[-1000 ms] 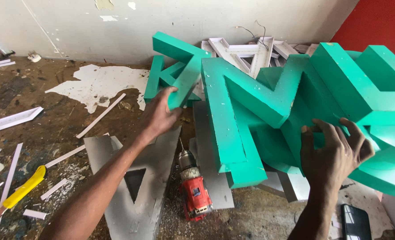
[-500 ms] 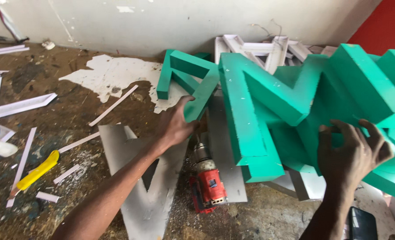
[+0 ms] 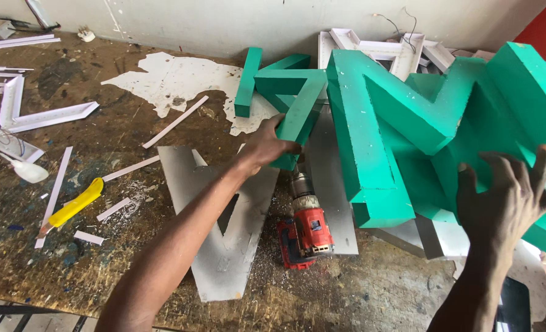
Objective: The person organizes several large green and silver sign letters on a work surface, then uses a drill to secure a component into the back of a silver letter 'A'.
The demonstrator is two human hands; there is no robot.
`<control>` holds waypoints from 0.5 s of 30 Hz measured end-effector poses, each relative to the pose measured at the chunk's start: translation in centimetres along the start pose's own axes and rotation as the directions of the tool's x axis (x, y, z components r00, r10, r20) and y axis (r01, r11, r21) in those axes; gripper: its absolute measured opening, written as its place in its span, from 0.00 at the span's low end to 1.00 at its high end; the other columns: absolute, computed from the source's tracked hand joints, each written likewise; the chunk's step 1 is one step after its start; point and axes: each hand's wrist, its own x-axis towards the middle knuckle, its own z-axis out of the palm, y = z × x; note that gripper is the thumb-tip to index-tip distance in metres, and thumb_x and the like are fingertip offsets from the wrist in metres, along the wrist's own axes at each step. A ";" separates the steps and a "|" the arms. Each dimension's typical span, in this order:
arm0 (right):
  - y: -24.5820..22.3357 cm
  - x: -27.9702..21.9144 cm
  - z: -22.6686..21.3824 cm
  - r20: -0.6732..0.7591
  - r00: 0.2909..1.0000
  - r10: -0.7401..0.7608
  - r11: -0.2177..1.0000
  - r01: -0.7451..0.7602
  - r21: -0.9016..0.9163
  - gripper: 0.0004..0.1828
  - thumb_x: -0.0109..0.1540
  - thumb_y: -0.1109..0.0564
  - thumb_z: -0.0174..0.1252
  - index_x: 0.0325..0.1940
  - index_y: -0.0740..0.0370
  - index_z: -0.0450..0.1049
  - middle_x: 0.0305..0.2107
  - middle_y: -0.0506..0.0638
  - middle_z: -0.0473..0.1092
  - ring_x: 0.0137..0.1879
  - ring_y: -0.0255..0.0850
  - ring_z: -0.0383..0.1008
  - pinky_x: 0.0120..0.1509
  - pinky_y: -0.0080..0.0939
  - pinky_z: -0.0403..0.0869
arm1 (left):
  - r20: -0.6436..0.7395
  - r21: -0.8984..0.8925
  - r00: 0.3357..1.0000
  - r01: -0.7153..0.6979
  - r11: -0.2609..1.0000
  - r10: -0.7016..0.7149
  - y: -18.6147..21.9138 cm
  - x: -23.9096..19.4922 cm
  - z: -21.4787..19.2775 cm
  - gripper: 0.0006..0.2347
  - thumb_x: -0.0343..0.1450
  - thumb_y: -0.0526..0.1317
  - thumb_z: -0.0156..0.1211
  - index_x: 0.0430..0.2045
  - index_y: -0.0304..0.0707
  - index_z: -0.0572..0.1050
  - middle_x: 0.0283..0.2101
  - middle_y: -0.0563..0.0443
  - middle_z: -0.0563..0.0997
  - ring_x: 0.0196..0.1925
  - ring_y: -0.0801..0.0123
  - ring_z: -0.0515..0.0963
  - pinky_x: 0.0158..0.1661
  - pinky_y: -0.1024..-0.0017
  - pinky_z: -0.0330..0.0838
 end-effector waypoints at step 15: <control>-18.2 -5.6 -7.9 0.126 0.991 0.048 0.843 -0.108 0.527 0.40 0.58 0.42 0.80 0.69 0.63 0.77 0.78 0.57 0.69 0.75 0.60 0.78 0.54 0.67 0.83 | -0.010 0.039 0.994 -0.112 0.993 0.113 -0.7 0.2 0.4 0.55 0.54 0.56 0.83 0.81 0.48 0.61 0.84 0.44 0.67 0.83 0.50 0.67 0.73 0.51 0.68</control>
